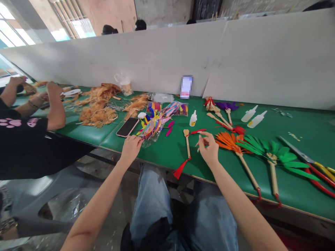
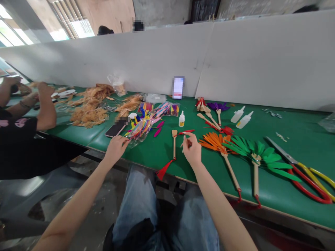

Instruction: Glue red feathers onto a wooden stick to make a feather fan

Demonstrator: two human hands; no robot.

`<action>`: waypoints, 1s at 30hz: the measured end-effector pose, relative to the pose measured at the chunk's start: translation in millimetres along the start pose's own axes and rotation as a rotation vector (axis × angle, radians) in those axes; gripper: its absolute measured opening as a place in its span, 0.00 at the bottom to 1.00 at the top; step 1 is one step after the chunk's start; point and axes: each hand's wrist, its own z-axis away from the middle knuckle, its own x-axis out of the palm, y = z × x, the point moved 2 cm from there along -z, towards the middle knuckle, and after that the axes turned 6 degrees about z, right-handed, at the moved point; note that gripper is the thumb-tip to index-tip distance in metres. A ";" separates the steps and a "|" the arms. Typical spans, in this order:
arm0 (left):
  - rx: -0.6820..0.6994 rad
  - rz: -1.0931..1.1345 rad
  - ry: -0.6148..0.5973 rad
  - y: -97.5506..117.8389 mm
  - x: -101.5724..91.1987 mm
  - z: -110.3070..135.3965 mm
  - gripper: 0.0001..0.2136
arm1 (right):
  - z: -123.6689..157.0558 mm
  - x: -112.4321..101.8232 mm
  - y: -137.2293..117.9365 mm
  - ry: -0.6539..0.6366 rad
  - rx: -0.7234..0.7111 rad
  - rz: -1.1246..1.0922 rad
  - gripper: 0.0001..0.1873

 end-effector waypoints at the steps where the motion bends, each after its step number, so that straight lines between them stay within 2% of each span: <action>1: 0.005 0.000 -0.009 0.7 -4.2 1.4 0.10 | 0.3 0.1 -0.2 -0.003 0.002 0.000 0.11; 6: -0.061 0.007 -0.123 6.3 -31.1 15.3 0.10 | 1.1 -0.5 -1.6 0.005 0.017 -0.015 0.12; 9: -0.111 0.005 -0.188 11.9 -56.3 32.6 0.10 | 0.6 -3.7 -3.0 0.013 0.022 -0.037 0.13; 11: -0.133 0.028 -0.190 19.4 -76.3 45.2 0.10 | 1.6 -5.6 -5.8 -0.030 0.044 -0.075 0.13; 13: -0.142 0.108 -0.139 32.3 -93.4 54.7 0.10 | 5.6 -4.3 -13.1 -0.177 0.089 -0.141 0.14; 16: -0.112 0.268 -0.017 61.4 -101.3 56.1 0.09 | 18.4 5.7 -36.9 -0.581 0.165 -0.295 0.17; 18: -0.050 0.401 -0.042 83.8 -89.9 47.4 0.07 | 25.7 13.5 -57.5 -0.745 0.185 -0.425 0.20; 20: -0.005 0.528 -0.103 103.5 -70.0 33.4 0.06 | 25.6 19.7 -73.1 -0.728 0.210 -0.527 0.22; 22: 0.029 0.642 -0.162 118.5 -47.8 16.5 0.06 | 17.3 23.5 -78.5 -0.625 0.264 -0.570 0.24; 26: 0.058 0.799 -0.173 135.9 -11.7 -19.5 0.06 | -15.1 19.7 -62.6 -0.392 0.374 -0.534 0.24; 28: 0.049 0.890 -0.211 141.5 1.8 -37.9 0.08 | -32.6 14.4 -50.8 -0.399 0.392 -0.541 0.23; 30: 0.015 0.999 -0.276 145.8 12.6 -56.7 0.10 | -48.3 9.1 -40.2 -0.460 0.375 -0.569 0.22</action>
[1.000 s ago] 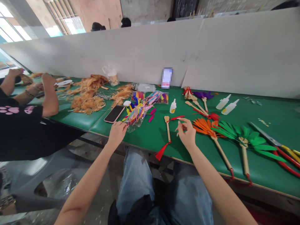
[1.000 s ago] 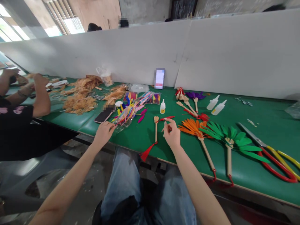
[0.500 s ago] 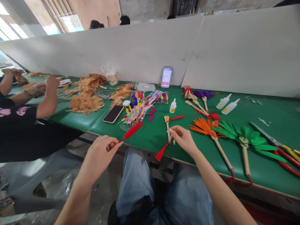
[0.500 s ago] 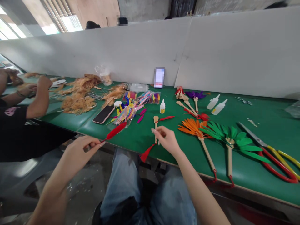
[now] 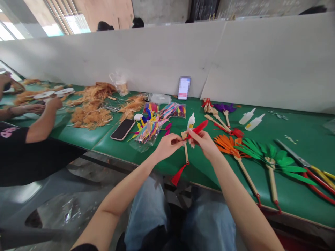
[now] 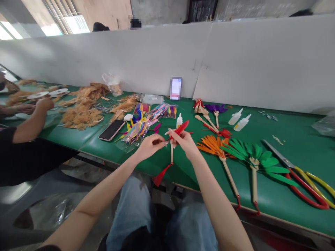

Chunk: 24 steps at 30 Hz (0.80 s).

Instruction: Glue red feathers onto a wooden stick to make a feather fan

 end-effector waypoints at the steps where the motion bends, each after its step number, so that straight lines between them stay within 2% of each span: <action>1: -0.030 0.066 -0.036 -1.8 1.5 -10.4 0.11 | -5.7 -6.8 -0.2 -0.033 -0.012 -0.008 0.21; 5: -0.093 0.253 -0.283 -6.2 2.4 -49.1 0.16 | -25.0 -27.7 7.0 -0.114 -0.070 -0.046 0.23; 9: -0.082 0.251 -0.437 -11.9 0.5 -77.9 0.18 | -35.8 -39.8 22.9 -0.015 -0.087 -0.123 0.18; 12: -0.076 0.280 -0.453 -19.6 5.4 -88.1 0.18 | -37.4 -43.5 28.1 0.061 -0.093 -0.184 0.15; 17: -0.071 0.210 -0.354 -32.9 13.9 -86.7 0.15 | -37.1 -42.9 22.5 0.108 -0.068 -0.171 0.17; 24: -0.067 0.154 -0.412 -30.0 9.9 -81.3 0.16 | -37.9 -45.9 22.2 0.308 -0.067 -0.064 0.17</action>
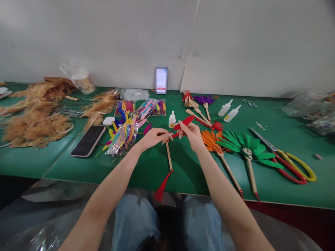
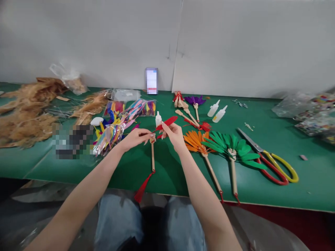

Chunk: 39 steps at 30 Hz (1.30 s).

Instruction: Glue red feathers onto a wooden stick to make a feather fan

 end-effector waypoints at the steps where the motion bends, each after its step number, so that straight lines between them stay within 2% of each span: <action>1: 0.004 -0.028 -0.007 0.5 -1.2 0.7 0.17 | -0.8 -2.7 1.2 0.018 0.005 -0.003 0.17; 3: 0.005 -0.082 0.016 -0.1 -5.4 1.6 0.19 | -2.9 -10.6 3.8 0.058 0.036 -0.026 0.17; 6: 0.004 -0.134 0.169 -3.9 -15.3 1.6 0.20 | -5.6 -24.8 7.4 0.109 0.123 -0.036 0.18; 9: -0.009 -0.169 0.344 -9.0 -22.7 0.1 0.20 | -6.8 -30.9 10.3 0.069 0.182 0.062 0.19; 12: -0.029 -0.192 0.408 -13.8 -22.8 -2.1 0.19 | -7.3 -27.0 14.0 -0.007 0.179 0.207 0.20; 16: -0.031 -0.252 0.391 -17.9 -18.3 -4.2 0.19 | -11.1 -18.0 21.1 -0.111 0.161 0.297 0.23; 26: -0.059 -0.305 0.376 -21.0 -15.5 -7.6 0.19 | -22.8 -14.5 30.4 0.010 0.151 0.315 0.21; 33: -0.078 -0.303 0.323 -21.1 -11.7 -7.9 0.14 | -27.3 -18.7 28.2 -0.047 0.135 0.317 0.21; 39: -0.026 -0.281 0.289 -21.6 -10.9 -5.4 0.17 | -28.4 -22.0 23.3 -0.085 0.205 0.449 0.20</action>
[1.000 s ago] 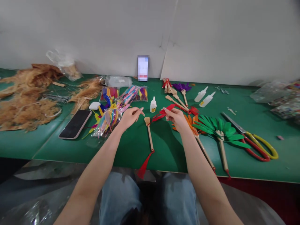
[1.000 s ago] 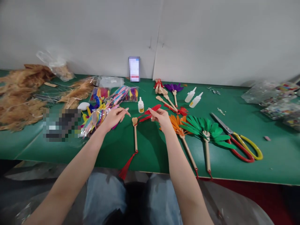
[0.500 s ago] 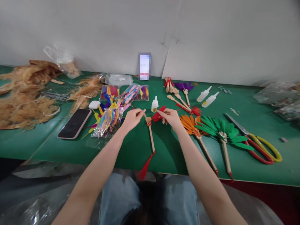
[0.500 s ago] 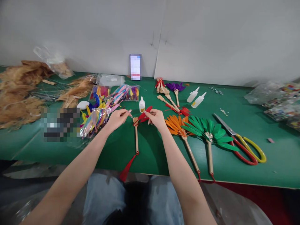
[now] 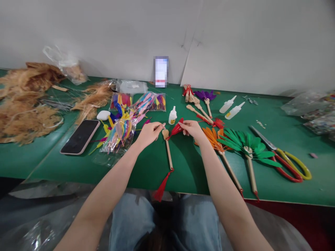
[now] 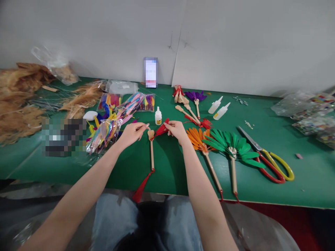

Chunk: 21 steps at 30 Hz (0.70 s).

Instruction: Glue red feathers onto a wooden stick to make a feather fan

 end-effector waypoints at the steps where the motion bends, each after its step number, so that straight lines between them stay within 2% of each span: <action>1: 0.004 -0.005 0.002 0.2 -0.1 0.1 0.17 | -0.5 -0.8 -1.2 -0.006 0.008 0.017 0.20; 9: -0.012 -0.074 0.011 1.9 -0.6 -1.0 0.15 | -5.9 0.6 -11.1 -0.036 0.094 0.097 0.17; 16: -0.040 -0.109 -0.004 -5.8 8.1 -3.2 0.10 | -9.2 3.9 -2.4 0.021 0.023 0.107 0.14; 21: 0.024 -0.217 0.044 -4.6 9.5 -3.1 0.12 | -11.7 6.4 1.2 0.031 -0.031 0.127 0.16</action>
